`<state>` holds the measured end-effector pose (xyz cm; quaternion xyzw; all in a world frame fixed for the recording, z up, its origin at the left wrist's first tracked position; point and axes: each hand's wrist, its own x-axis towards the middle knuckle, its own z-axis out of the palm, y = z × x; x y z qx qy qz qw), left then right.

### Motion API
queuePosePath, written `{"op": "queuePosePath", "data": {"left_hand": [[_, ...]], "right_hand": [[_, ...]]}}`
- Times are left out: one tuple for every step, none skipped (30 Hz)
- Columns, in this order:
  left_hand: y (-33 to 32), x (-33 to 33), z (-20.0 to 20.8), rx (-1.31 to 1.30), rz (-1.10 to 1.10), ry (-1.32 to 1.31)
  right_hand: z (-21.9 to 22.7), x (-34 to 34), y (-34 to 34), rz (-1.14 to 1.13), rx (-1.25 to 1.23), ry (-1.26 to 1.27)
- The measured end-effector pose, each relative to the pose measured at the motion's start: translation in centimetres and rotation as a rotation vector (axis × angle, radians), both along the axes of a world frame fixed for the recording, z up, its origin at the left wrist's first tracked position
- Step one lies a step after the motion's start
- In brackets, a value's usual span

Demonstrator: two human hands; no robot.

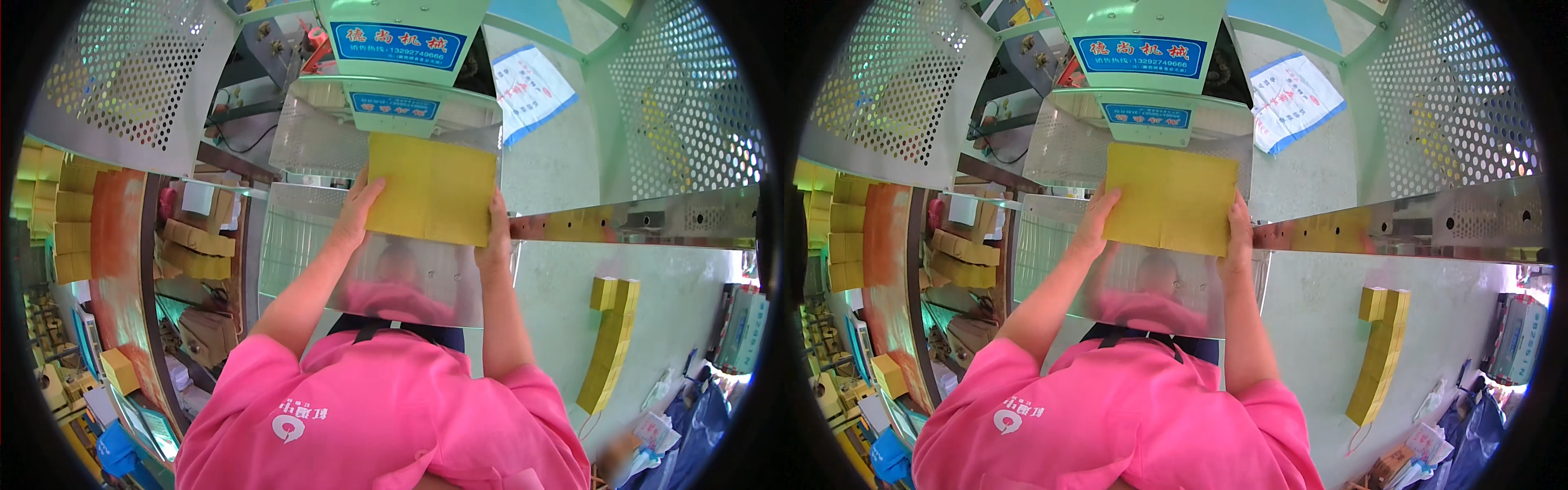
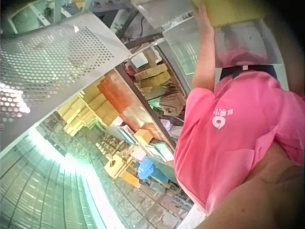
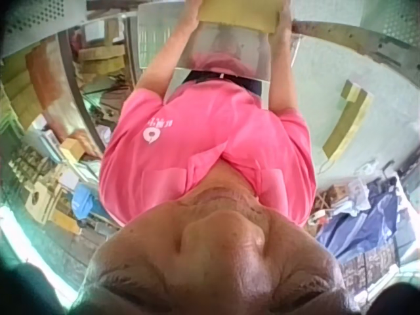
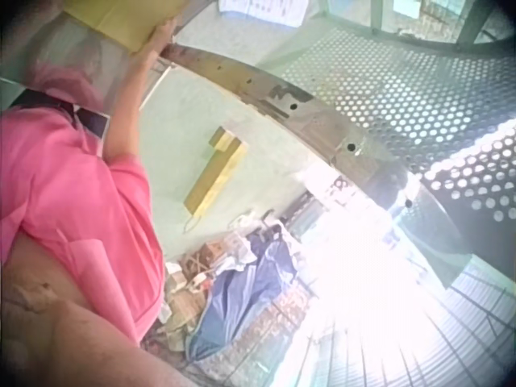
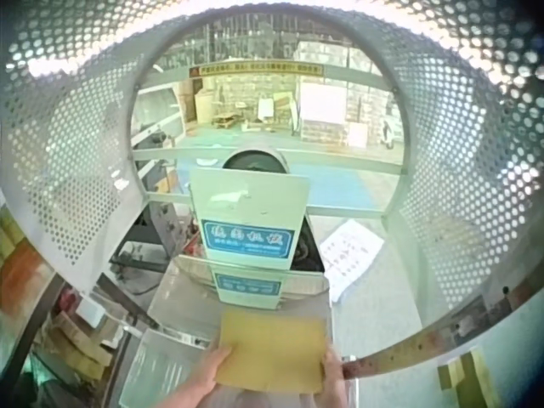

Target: Stacking yellow paper, adding a white cover sheet, and using an automatic strapping machine to bundle stacks with a ribbon.

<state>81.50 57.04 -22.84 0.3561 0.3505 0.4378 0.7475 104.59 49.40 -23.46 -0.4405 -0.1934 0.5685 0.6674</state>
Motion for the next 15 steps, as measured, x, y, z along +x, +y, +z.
{"op": "queuePosePath", "data": {"left_hand": [[0.0,0.1,0.1,-0.001,-0.001,0.003],[0.1,0.2,0.1,-0.003,-0.009,0.027],[0.2,0.2,0.3,-0.005,-0.018,0.052],[0.2,0.1,0.2,-0.004,-0.025,0.055],[0.2,0.0,0.1,-0.002,-0.020,0.050],[0.1,-0.1,-0.1,-0.001,-0.016,0.046],[0.0,-0.1,-0.2,0.000,-0.029,0.046],[-0.1,0.0,0.1,-0.011,-0.021,0.055],[-0.2,0.2,0.3,-0.022,-0.014,0.063],[-0.1,0.6,0.3,-0.024,-0.032,0.064],[0.1,1.0,0.4,0.019,-0.026,0.091],[0.1,1.3,0.3,0.062,-0.021,0.117],[-0.1,1.2,-0.1,0.057,-0.036,0.120],[-0.1,0.8,-0.6,-0.003,0.006,0.110],[0.0,0.5,-1.2,-0.063,0.048,0.101]], "right_hand": [[0.0,0.1,0.0,0.003,0.033,-0.004],[0.0,0.1,0.0,0.003,0.068,-0.008],[0.0,0.1,0.0,-0.003,0.069,-0.005],[0.0,0.0,0.0,0.011,0.074,-0.004],[0.0,0.0,0.0,0.022,0.079,-0.005],[-0.1,0.0,-0.1,0.010,0.079,-0.004],[-0.1,0.0,-0.2,0.012,0.080,-0.003],[-0.1,0.1,-0.4,0.009,0.081,-0.002],[-0.2,0.3,-0.5,-0.008,0.079,-0.002],[-0.3,0.5,-0.5,-0.018,0.100,-0.001],[-0.4,0.7,-0.6,-0.025,0.120,0.003],[-0.7,0.6,-0.7,-0.041,0.116,0.005],[-1.1,0.3,-0.7,-0.060,0.096,-0.010],[-1.0,0.0,-0.4,-0.080,0.078,-0.025],[-0.8,0.1,-0.1,-0.094,0.072,-0.023]]}}
